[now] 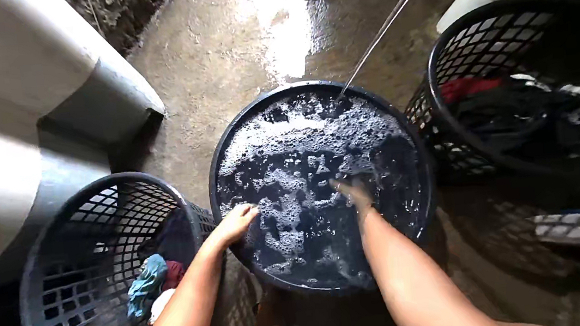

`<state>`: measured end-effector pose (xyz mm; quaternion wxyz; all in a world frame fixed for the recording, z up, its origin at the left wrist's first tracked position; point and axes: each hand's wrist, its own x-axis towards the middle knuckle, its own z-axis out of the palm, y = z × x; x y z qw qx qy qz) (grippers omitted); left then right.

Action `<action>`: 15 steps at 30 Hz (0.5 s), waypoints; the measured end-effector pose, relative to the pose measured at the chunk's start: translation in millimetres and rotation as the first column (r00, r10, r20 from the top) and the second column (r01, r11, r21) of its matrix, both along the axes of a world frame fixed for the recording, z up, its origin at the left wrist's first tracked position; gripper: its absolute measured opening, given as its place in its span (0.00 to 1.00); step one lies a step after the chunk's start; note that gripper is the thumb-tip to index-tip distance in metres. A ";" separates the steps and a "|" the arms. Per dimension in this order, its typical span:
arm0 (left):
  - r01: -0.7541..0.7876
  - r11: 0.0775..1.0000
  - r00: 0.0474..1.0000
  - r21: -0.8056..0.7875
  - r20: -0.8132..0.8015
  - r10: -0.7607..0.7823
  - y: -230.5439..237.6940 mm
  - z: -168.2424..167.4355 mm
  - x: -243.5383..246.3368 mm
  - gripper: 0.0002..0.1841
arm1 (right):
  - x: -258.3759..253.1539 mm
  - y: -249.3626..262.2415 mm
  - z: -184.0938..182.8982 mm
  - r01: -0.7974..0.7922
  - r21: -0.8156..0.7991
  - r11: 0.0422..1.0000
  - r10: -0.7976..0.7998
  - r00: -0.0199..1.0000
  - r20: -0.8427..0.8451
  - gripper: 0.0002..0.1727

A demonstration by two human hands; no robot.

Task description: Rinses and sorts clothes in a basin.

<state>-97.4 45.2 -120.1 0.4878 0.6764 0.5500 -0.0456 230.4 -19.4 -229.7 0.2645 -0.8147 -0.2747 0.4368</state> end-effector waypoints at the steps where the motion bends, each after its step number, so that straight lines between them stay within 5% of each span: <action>1: 0.026 1.000 1.000 0.002 -0.003 -0.026 -0.6 0.4 -0.3 0.23 | -11.0 -1.2 -0.2 -0.101 -0.059 0.993 0.104 0.994 0.035 0.46; 4: -0.041 0.999 0.998 0.004 0.040 0.041 0.9 1.2 0.1 0.22 | -52.4 -2.3 3.4 -0.357 -0.137 0.924 0.355 0.934 -0.039 0.43; 8: -0.026 0.999 1.000 0.021 0.013 0.026 -0.2 -3.2 6.2 0.24 | -101.4 11.3 37.5 -0.515 0.034 0.857 0.501 0.814 -0.294 0.29; 11: 0.051 0.998 0.999 0.040 0.003 -0.051 -3.1 -5.0 10.3 0.27 | -117.4 22.9 101.8 -0.417 0.363 0.833 0.551 0.685 -0.477 0.18; 15: -0.158 0.987 0.967 0.016 0.203 0.151 -28.3 34.3 22.8 0.19 | -113.1 20.9 195.8 -0.297 0.717 0.631 0.754 0.452 -0.477 0.12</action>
